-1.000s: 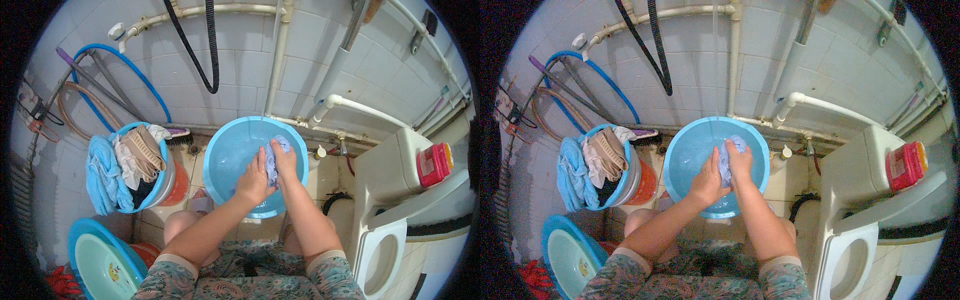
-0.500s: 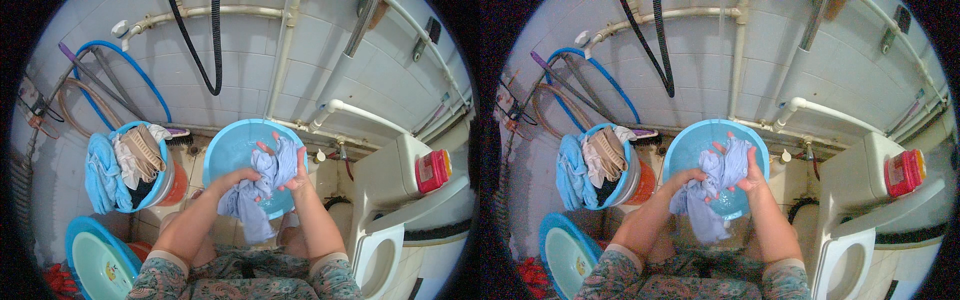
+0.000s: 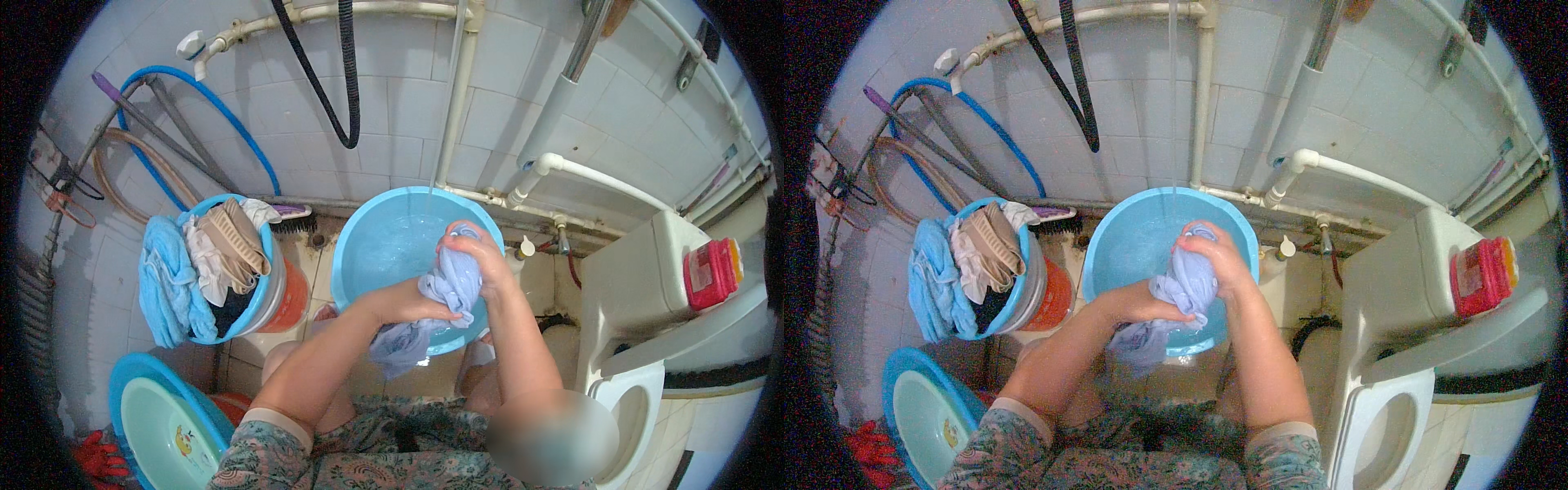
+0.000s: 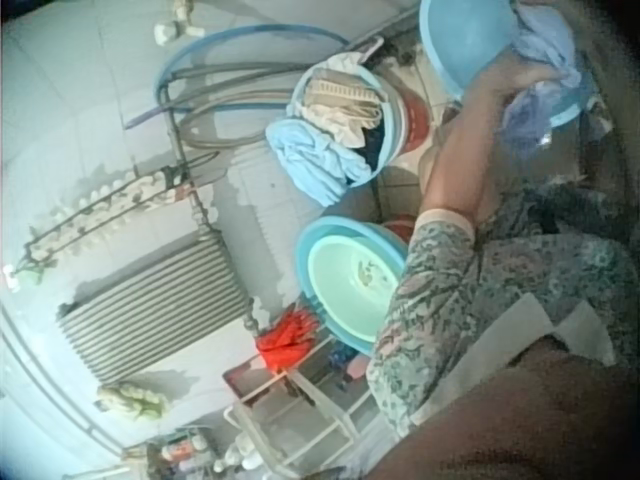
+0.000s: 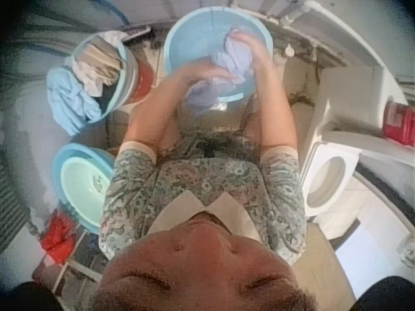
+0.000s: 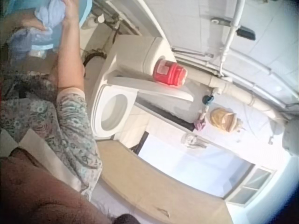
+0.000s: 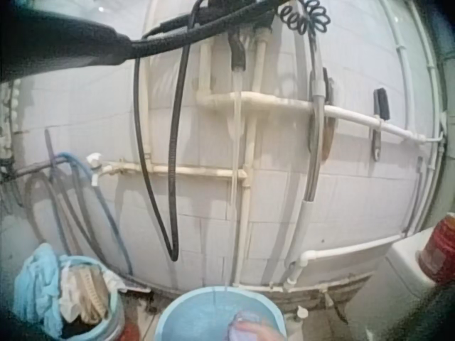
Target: The person sits on the bathroom floor and hand-washes several pieces of clothing in a blue basin filled with water. They scrub and rinse a light blue towel, a beige striped cloth, and a white cloth, applying detergent to the white item before wringing out each piece and placing it into a nearby bucket.
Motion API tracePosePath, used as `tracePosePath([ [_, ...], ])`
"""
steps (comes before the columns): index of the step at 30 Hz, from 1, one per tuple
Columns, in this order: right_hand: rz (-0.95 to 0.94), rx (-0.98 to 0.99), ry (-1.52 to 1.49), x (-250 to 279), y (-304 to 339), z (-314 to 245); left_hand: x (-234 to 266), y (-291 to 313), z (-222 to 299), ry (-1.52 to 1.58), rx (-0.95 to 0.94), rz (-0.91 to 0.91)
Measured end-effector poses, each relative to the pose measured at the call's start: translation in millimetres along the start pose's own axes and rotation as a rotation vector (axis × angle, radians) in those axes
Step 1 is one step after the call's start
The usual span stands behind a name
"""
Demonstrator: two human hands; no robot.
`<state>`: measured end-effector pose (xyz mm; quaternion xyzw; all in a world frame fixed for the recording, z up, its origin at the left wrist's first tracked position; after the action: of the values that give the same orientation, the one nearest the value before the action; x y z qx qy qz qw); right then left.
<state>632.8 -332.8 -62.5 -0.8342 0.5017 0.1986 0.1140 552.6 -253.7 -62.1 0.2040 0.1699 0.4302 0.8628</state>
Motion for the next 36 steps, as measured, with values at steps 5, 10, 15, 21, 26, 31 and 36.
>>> tracePosePath([
  [5,0.048,0.224,0.49,3,-5,3,8,-20,-28,-0.072,-0.213,0.297],
  [10,0.2,0.365,0.917,-8,0,-3,18,-31,-47,-0.181,-0.132,0.568],
  [15,0.205,0.35,0.621,-8,-2,-3,37,-25,-44,-0.217,-0.184,0.744],
  [21,-0.097,0.004,0.229,2,-3,43,100,10,-35,0.156,-0.656,1.026],
  [26,-0.146,-0.215,0.04,-13,28,75,97,25,-7,0.747,-0.667,0.908],
  [31,-0.025,-0.257,-0.444,-33,34,90,71,12,-13,1.03,-0.595,0.812],
  [36,0.091,-0.032,-0.659,-37,15,47,66,20,-6,0.826,-0.658,0.825],
])
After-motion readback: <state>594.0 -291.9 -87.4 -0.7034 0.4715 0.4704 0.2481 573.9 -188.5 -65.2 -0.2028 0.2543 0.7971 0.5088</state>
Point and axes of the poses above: each hand's wrist, its own y-axis away from the middle knuckle, its own x-axis out of the back of the hand, z = x × y, the point moved 6 cm from there along -y, towards the middle knuckle, and after that the axes turned 13 degrees about x, right-handed, at the moved point
